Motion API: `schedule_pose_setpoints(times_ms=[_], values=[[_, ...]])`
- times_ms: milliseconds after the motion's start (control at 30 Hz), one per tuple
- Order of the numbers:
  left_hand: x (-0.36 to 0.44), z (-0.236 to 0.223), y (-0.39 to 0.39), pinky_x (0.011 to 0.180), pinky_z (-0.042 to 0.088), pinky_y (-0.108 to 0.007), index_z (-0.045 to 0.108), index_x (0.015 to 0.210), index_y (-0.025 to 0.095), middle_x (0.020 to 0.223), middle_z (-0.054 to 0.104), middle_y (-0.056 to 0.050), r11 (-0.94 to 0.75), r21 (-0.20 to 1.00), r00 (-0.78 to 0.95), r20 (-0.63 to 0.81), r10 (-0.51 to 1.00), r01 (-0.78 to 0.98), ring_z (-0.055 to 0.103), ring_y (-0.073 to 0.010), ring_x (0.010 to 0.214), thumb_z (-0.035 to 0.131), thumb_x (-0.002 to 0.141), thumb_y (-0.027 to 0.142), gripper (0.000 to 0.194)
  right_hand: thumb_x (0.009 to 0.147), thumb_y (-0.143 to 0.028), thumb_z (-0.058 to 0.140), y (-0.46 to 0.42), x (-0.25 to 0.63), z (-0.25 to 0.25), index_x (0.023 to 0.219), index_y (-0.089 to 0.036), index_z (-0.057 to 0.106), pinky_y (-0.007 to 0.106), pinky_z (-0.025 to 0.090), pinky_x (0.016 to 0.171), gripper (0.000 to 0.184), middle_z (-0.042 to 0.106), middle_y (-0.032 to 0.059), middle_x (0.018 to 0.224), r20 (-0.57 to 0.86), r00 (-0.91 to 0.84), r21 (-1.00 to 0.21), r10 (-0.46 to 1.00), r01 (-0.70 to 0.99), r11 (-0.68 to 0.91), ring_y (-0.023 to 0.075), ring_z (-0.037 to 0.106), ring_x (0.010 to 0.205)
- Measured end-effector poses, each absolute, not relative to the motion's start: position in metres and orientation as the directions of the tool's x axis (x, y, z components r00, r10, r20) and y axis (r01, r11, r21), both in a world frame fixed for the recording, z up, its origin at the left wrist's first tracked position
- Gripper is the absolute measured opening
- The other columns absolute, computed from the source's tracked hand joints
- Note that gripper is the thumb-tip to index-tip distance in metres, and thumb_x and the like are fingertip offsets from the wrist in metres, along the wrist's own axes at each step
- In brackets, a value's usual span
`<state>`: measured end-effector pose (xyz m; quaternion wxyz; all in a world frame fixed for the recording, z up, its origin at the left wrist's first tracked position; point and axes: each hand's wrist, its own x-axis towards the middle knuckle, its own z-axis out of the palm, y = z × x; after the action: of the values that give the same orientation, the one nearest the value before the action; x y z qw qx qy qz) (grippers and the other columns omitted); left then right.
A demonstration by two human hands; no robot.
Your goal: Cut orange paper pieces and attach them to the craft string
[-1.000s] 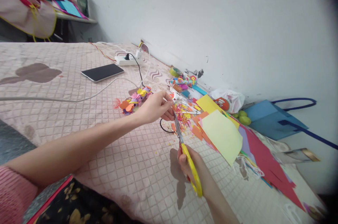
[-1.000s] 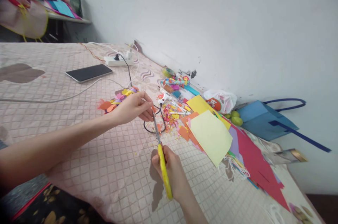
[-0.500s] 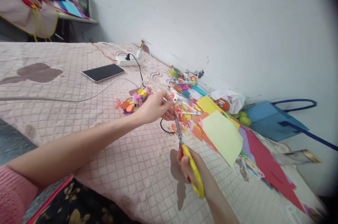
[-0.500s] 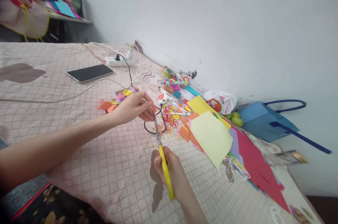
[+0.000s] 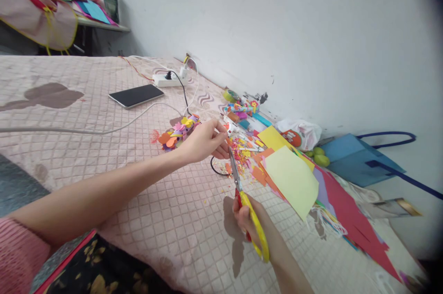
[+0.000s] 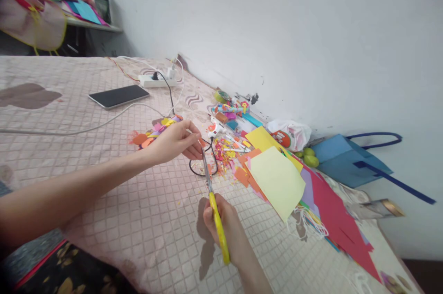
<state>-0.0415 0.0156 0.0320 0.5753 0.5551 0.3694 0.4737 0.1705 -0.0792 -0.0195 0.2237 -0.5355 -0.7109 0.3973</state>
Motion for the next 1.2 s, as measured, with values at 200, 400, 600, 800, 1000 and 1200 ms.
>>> schedule_pose_setpoints(times_ms=[200,400,600,800,1000,1200], values=[[-0.041,0.033,0.014,0.054,0.057,-0.029,0.040,0.085,0.017,0.065,0.068,-0.004,-0.066,0.990,0.285,0.100,0.953,-0.127,0.069,-0.0187,0.060,0.050,0.085,0.020,0.010,0.074,-0.078,0.029,-0.077,0.169,-0.019,0.072,-0.019,0.043,0.020,0.024,0.037,0.061,0.033,-0.0061,0.050,-0.114,-0.321,-0.807,0.940,0.582,0.100,0.0078,0.029,0.042],[-0.040,0.034,0.014,0.054,0.057,-0.029,0.040,0.086,0.017,0.065,0.067,-0.004,-0.057,0.992,0.289,0.089,0.953,-0.115,0.069,-0.0189,0.061,0.050,0.084,0.019,0.010,0.070,-0.080,0.033,-0.079,0.162,-0.010,0.071,-0.019,0.041,0.020,0.022,0.035,0.062,0.033,-0.0068,0.048,-0.182,-0.279,-0.812,0.943,0.584,0.016,0.0067,0.029,0.039],[-0.041,0.034,0.013,0.054,0.057,-0.028,0.041,0.086,0.017,0.065,0.068,-0.004,-0.046,0.993,0.288,0.076,0.955,-0.110,0.069,-0.0181,0.061,0.051,0.084,0.020,0.011,0.071,-0.080,0.032,-0.080,0.160,-0.007,0.071,-0.019,0.041,0.019,0.021,0.034,0.061,0.033,-0.0074,0.046,-0.177,-0.280,-0.828,0.943,0.560,0.011,0.0064,0.027,0.038],[-0.042,0.033,0.015,0.056,0.057,-0.030,0.041,0.089,0.017,0.067,0.068,-0.006,-0.048,0.991,0.290,0.082,0.953,-0.122,0.069,-0.0190,0.062,0.051,0.084,0.024,0.013,0.071,-0.081,0.029,-0.079,0.161,-0.008,0.072,-0.020,0.041,0.019,0.021,0.033,0.063,0.032,-0.0073,0.046,-0.182,-0.317,-0.837,0.931,0.547,0.023,0.0067,0.027,0.038],[-0.042,0.031,0.015,0.054,0.056,-0.026,0.041,0.090,0.018,0.067,0.069,-0.006,-0.048,0.989,0.304,0.089,0.948,-0.140,0.069,-0.0180,0.062,0.052,0.083,0.028,0.017,0.073,-0.080,0.026,-0.080,0.162,-0.009,0.072,-0.019,0.042,0.020,0.024,0.036,0.063,0.031,-0.0070,0.048,-0.141,-0.352,-0.829,0.925,0.553,0.084,0.0073,0.028,0.040],[-0.043,0.031,0.015,0.056,0.056,-0.029,0.040,0.095,0.017,0.069,0.069,-0.006,-0.042,0.990,0.300,0.081,0.951,-0.135,0.069,-0.0184,0.063,0.049,0.085,0.028,0.017,0.075,-0.078,0.028,-0.082,0.163,-0.010,0.075,-0.018,0.045,0.020,0.024,0.037,0.063,0.031,-0.0064,0.050,-0.125,-0.345,-0.833,0.930,0.546,0.090,0.0079,0.028,0.042]])
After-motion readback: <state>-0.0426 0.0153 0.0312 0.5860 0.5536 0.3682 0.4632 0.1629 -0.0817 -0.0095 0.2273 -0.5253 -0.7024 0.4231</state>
